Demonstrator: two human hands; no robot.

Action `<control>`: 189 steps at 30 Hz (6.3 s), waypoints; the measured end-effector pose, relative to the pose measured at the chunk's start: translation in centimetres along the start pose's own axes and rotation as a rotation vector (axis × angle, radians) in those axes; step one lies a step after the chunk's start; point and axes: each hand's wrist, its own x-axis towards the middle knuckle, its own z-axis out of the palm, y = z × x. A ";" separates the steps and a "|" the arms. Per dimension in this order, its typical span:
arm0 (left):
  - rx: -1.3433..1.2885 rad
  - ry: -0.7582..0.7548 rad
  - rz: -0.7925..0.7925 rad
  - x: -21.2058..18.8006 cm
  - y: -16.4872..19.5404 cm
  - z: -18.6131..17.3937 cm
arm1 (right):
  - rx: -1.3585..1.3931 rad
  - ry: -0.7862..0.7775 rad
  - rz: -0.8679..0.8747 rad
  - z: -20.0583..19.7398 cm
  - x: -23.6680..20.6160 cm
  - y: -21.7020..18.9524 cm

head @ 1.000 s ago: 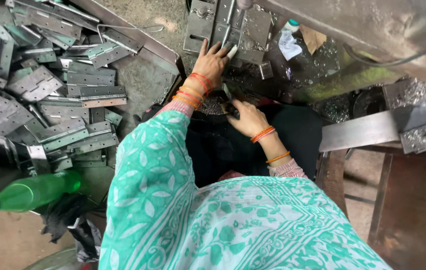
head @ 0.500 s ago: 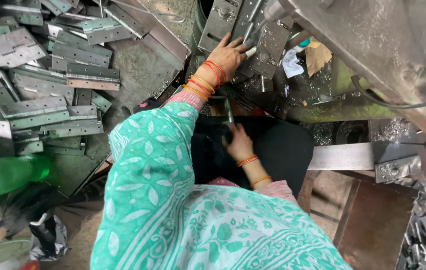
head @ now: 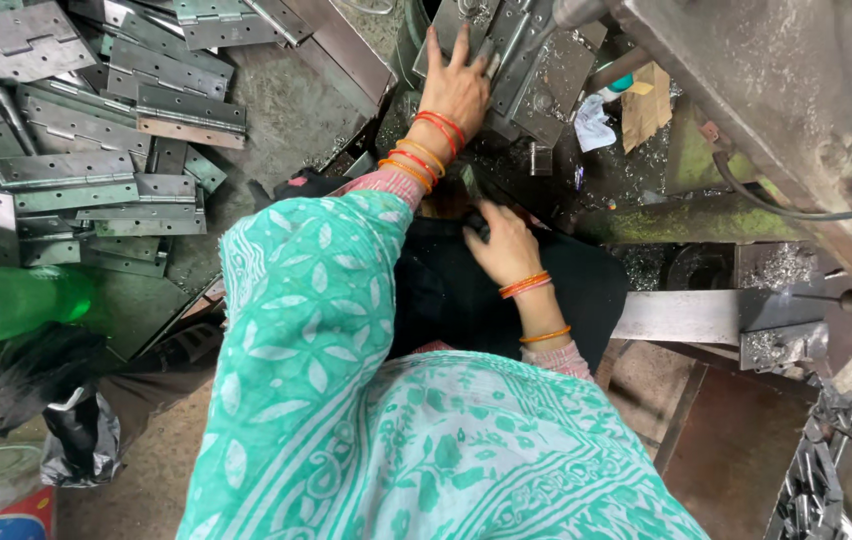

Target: The person repeatedly places metal hinge pieces into a press machine, activates the press, and removes the processed pieces. The person handles the metal pieces one at a time and deposits them into a bin after processing.

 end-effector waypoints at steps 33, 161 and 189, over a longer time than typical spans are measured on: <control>-0.107 0.067 -0.023 5.7 -1.6 0.7 | -0.011 0.089 -0.022 2.5 1.0 -1.9; 0.020 -0.025 -0.008 0.1 -1.6 -1.6 | 0.003 0.020 0.005 0.5 2.9 -1.9; -0.016 0.009 -0.017 2.6 -1.6 0.5 | 0.236 0.099 0.057 9.2 -0.9 -2.2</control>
